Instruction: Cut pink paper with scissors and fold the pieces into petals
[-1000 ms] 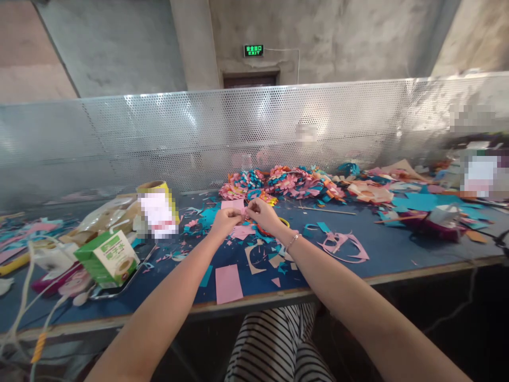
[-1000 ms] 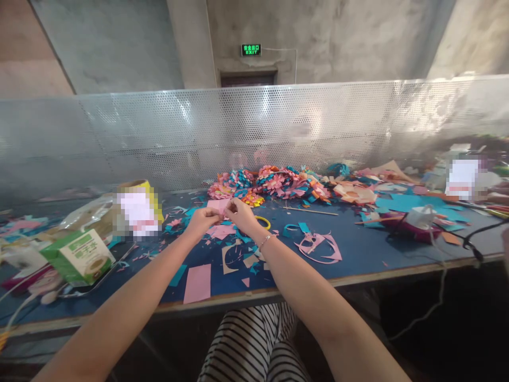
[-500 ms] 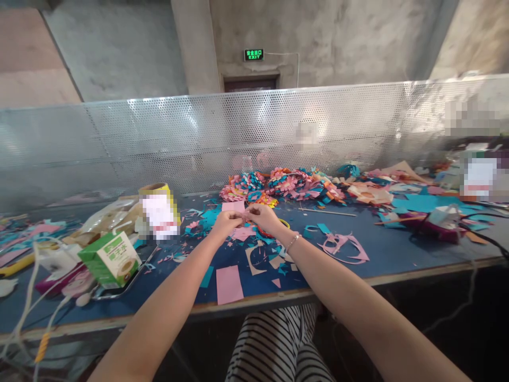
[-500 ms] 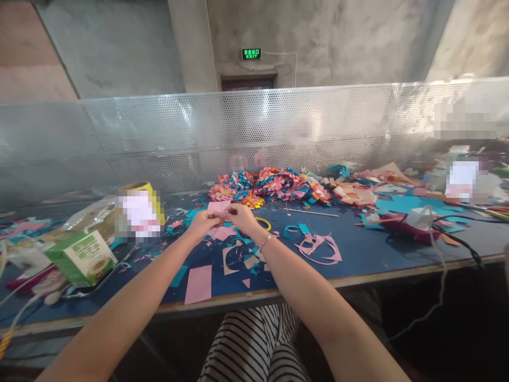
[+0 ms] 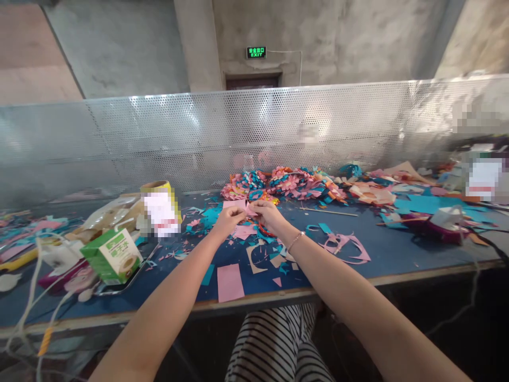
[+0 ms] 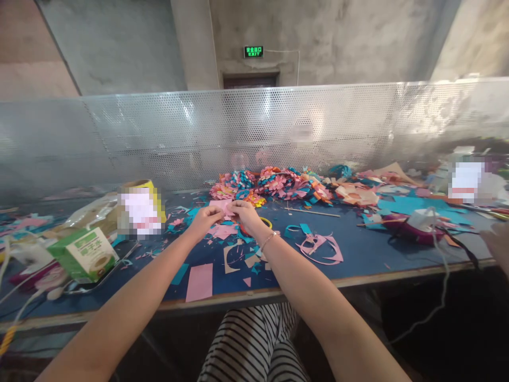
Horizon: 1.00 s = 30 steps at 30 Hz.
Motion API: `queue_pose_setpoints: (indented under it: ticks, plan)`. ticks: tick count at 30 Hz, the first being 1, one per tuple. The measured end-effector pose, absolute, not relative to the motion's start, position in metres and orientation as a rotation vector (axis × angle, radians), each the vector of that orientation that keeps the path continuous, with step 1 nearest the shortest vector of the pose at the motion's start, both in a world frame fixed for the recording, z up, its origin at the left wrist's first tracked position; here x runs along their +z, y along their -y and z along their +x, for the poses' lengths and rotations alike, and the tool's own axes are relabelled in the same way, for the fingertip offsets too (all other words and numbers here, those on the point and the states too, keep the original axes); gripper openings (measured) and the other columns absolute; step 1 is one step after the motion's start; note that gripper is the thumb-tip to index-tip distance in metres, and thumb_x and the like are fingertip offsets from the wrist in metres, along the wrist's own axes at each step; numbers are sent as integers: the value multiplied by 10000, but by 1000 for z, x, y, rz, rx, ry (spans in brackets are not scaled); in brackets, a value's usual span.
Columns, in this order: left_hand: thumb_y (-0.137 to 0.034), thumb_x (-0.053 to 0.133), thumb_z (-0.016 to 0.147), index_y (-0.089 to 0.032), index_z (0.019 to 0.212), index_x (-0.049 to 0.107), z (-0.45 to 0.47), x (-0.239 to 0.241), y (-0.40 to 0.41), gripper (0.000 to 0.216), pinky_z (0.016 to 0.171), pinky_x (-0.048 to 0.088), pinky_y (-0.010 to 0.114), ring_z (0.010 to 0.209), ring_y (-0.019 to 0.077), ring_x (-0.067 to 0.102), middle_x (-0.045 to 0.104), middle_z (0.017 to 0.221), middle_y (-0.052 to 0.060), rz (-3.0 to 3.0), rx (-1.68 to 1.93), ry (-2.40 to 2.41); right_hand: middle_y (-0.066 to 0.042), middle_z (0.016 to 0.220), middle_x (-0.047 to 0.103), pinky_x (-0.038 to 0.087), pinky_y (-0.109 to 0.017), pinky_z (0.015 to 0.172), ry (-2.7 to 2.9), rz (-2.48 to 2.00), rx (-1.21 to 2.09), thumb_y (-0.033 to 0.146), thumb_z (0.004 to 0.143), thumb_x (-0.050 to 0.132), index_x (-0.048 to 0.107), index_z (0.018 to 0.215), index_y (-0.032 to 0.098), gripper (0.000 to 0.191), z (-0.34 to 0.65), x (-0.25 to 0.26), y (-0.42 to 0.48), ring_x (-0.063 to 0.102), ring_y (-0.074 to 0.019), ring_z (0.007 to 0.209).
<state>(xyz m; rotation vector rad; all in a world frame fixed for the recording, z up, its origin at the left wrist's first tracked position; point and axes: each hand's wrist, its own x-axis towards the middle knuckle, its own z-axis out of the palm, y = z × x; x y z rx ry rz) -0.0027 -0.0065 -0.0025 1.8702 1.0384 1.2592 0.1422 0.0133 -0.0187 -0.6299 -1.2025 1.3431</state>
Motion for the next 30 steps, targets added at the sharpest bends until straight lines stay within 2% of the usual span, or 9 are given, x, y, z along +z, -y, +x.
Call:
queue_pose_setpoints:
  ticks: [7,17,25,30]
  plan:
    - [-297,618,612,-167,547,560,-2,-6,5,157,563,390,236,541,110,491,532,521,-16,1747,1278,-1052,13,620,561,494,-262,638,1232,-627,1318,396,515,748,595,661,158,319,141,-22,-17,533,-90,583]
    - [-294,625,605,-163,559,576,-1,-12,-2,147,563,403,241,538,112,509,549,523,-10,1671,1327,-1049,-16,752,626,505,-276,633,1247,-686,1195,348,587,699,633,779,166,272,140,-23,-17,567,-115,633]
    - [-327,654,591,-150,568,569,-2,-18,-8,198,531,392,240,504,102,480,536,513,-2,1662,1283,-1049,0,648,610,495,-280,614,1322,-734,1117,296,574,705,592,739,163,240,140,-28,-24,575,-123,600]
    - [-404,619,648,-154,556,538,-4,-18,-9,279,508,366,233,485,97,453,500,488,-15,1818,1270,-1079,-4,662,624,497,-289,652,1389,-751,1044,293,577,685,610,761,155,242,141,-32,-30,591,-133,636]
